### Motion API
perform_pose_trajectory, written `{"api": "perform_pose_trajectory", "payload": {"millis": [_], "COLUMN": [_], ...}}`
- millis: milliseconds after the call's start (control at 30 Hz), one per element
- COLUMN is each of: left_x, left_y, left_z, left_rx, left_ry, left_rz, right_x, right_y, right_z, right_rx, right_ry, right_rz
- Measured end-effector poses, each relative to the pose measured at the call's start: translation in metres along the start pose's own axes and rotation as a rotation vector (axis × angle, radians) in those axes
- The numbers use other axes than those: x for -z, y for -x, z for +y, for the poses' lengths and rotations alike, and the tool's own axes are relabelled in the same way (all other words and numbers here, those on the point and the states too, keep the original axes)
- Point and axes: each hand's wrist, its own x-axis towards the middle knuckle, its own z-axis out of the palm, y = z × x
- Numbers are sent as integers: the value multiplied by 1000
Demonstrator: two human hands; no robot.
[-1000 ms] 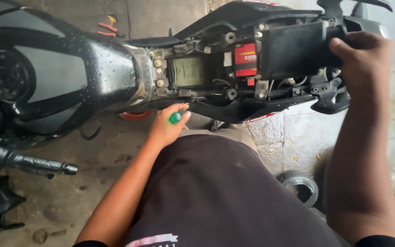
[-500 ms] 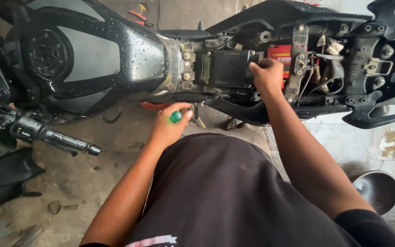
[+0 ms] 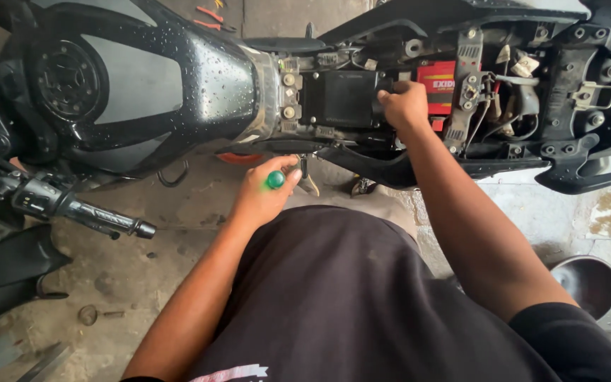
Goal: The person is performing maintenance on a motorcycle, specifically accessing and inspecting internal components near the battery and air filter area.
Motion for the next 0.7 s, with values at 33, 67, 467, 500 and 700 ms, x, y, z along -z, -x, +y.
{"api": "perform_pose_trajectory", "payload": {"millis": [33, 67, 467, 500, 700], "left_x": [-1, -1, -2, -2, -9], "left_y": [1, 1, -1, -1, -8], "left_z": [1, 2, 11, 10, 0], "left_rx": [3, 30, 119, 124, 46], "left_ry": [0, 16, -2, -15, 30], "left_rz": [1, -3, -15, -19, -9], "right_x": [0, 0, -9, -7, -16], "right_y": [0, -1, -8, -4, -26], "right_z": [1, 0, -4, -8, 14], "right_rx": [-1, -10, -23, -31, -70], "right_ry": [1, -4, -12, -11, -51], "right_rz": [-3, -10, -62, -77, -95]}}
